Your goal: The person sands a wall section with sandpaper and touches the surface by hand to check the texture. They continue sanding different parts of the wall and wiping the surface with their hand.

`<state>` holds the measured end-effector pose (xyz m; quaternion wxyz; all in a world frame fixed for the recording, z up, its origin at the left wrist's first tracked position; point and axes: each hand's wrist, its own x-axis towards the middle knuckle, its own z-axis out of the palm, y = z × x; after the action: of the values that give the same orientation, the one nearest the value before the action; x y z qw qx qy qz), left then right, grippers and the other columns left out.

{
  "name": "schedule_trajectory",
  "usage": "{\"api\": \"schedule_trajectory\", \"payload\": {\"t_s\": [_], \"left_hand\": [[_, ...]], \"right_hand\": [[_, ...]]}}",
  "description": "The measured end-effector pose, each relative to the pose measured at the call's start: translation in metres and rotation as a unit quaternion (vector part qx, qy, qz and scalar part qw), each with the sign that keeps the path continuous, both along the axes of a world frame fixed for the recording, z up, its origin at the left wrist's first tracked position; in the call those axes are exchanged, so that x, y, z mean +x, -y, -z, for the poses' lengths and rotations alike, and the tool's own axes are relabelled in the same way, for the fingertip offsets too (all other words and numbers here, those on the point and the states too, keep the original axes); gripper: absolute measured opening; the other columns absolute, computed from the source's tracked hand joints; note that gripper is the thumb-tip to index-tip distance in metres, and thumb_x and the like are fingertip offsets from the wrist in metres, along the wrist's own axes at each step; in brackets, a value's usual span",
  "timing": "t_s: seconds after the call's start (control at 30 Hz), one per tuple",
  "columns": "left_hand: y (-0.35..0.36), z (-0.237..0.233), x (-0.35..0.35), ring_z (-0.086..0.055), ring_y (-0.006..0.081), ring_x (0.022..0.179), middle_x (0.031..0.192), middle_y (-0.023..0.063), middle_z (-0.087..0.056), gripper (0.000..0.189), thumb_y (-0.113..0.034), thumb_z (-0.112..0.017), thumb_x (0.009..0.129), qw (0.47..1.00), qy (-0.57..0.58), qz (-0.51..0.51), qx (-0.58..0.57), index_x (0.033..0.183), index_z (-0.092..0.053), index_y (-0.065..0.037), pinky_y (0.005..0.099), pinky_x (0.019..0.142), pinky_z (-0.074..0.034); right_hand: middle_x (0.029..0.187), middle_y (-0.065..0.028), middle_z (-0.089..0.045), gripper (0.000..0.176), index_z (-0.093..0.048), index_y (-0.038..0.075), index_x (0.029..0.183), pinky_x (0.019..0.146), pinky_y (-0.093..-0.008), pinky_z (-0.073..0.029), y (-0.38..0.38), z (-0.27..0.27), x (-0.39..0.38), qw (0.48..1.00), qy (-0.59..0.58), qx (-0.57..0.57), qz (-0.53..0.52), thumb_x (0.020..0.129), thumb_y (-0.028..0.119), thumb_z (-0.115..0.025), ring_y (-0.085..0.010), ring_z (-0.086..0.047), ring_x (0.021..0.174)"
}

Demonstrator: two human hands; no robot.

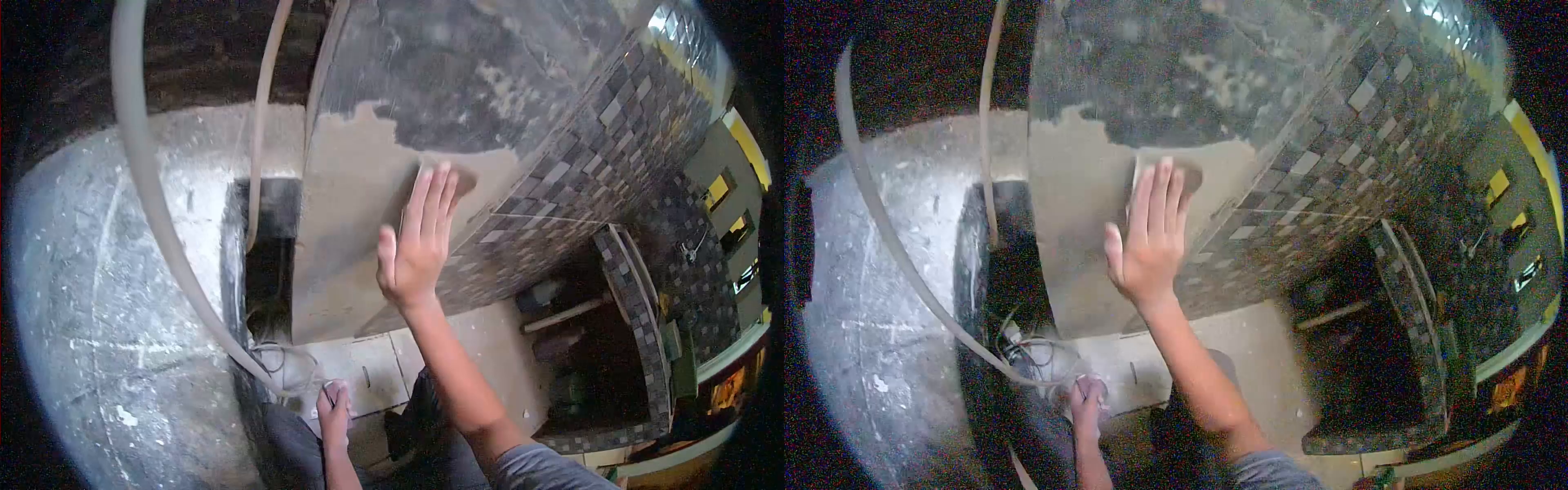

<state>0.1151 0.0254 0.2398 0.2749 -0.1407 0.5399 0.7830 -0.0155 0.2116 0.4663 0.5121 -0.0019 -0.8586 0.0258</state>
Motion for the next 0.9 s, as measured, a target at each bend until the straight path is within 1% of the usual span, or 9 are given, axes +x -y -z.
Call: {"api": "schedule_trajectory", "payload": {"t_s": [0.23,0.27,0.4,0.5,0.53,0.63,0.77,0.8,0.9], "left_hand": [[-0.005,0.002,-0.001,-0.049,0.0061,0.059,0.075,-0.0043,-0.053,0.012,-0.017,-0.062,0.094,0.999,0.012,-0.034,0.006,0.104,-0.061,-0.01,0.0233,0.052,-0.042],[-0.002,0.002,0.0,-0.05,0.0061,0.062,0.079,-0.0043,-0.055,0.015,-0.019,-0.063,0.094,1.0,0.004,-0.001,0.012,0.105,-0.061,-0.01,0.023,0.053,-0.041],[-0.015,0.017,-0.002,-0.051,0.006,0.064,0.081,-0.004,-0.056,0.017,-0.018,-0.064,0.093,0.995,-0.011,-0.096,-0.037,0.108,-0.062,-0.01,0.0219,0.053,-0.042],[0.0,0.004,-0.001,-0.05,0.0059,0.062,0.079,-0.0041,-0.055,0.017,-0.016,-0.064,0.093,0.998,0.064,0.015,-0.005,0.109,-0.062,-0.011,0.0221,0.051,-0.042],[-0.005,0.019,-0.002,-0.049,0.0056,0.059,0.076,-0.0044,-0.053,0.016,-0.016,-0.064,0.093,1.0,0.02,0.01,-0.014,0.108,-0.062,-0.011,0.023,0.049,-0.04],[-0.004,0.003,-0.01,-0.049,0.0061,0.059,0.074,-0.0035,-0.053,0.014,-0.017,-0.063,0.093,1.0,0.017,-0.007,-0.021,0.105,-0.061,-0.01,0.0237,0.05,-0.042],[-0.004,0.009,0.003,-0.049,0.0063,0.06,0.074,-0.0027,-0.053,0.013,-0.016,-0.062,0.094,0.998,0.049,0.014,0.033,0.105,-0.061,-0.008,0.0234,0.051,-0.042],[-0.003,0.003,0.004,-0.049,0.0063,0.059,0.073,-0.0027,-0.053,0.013,-0.015,-0.061,0.095,0.998,0.04,0.029,0.026,0.105,-0.061,-0.008,0.0233,0.052,-0.042],[-0.003,0.002,-0.006,-0.048,0.0063,0.058,0.072,-0.0028,-0.052,0.012,-0.015,-0.06,0.096,0.999,0.037,0.022,0.005,0.105,-0.06,-0.008,0.023,0.052,-0.042]], "right_hand": [[0.157,-0.0255,-0.024,0.07,-0.032,-0.007,0.147,0.116,-0.0561,-0.017,0.001,-0.01,0.0,1.0,0.0,0.017,0.02,0.096,0.039,-0.047,-0.0441,-0.018,0.146],[0.157,-0.0239,-0.024,0.07,-0.032,-0.006,0.148,0.117,-0.0554,-0.017,-0.001,-0.002,0.003,1.0,0.012,0.009,0.014,0.096,0.039,-0.047,-0.043,-0.019,0.147],[0.158,-0.0232,-0.023,0.069,-0.033,-0.006,0.147,0.117,-0.0554,-0.017,-0.008,-0.027,0.003,0.999,0.004,0.051,-0.016,0.095,0.038,-0.046,-0.0433,-0.019,0.146],[0.157,-0.0231,-0.025,0.07,-0.034,-0.005,0.147,0.117,-0.0559,-0.016,-0.004,-0.048,-0.001,0.999,-0.007,0.035,0.02,0.094,0.038,-0.048,-0.0431,-0.019,0.146],[0.158,-0.0219,-0.025,0.073,-0.032,-0.004,0.148,0.117,-0.0562,-0.016,-0.008,-0.031,0.003,0.999,0.019,0.03,-0.002,0.091,0.037,-0.052,-0.0422,-0.02,0.146],[0.159,-0.0205,-0.023,0.076,-0.03,-0.004,0.149,0.116,-0.0562,-0.017,-0.008,-0.005,0.016,0.993,0.088,0.055,0.053,0.09,0.036,-0.055,-0.0407,-0.02,0.147],[0.158,-0.0194,-0.026,0.075,-0.032,-0.003,0.149,0.116,-0.0558,-0.018,0.007,-0.053,-0.01,0.998,-0.038,0.038,0.03,0.091,0.04,-0.054,-0.0392,-0.021,0.147],[0.157,-0.0248,-0.024,0.07,-0.03,-0.005,0.149,0.118,-0.0526,-0.015,0.012,-0.055,-0.009,0.998,-0.024,0.032,0.047,0.095,0.035,-0.048,-0.0418,-0.017,0.147],[0.156,-0.0262,-0.024,0.07,-0.029,-0.007,0.148,0.118,-0.0527,-0.016,0.009,-0.005,0.006,0.999,0.027,0.005,0.017,0.095,0.034,-0.049,-0.0427,-0.018,0.147]]}}
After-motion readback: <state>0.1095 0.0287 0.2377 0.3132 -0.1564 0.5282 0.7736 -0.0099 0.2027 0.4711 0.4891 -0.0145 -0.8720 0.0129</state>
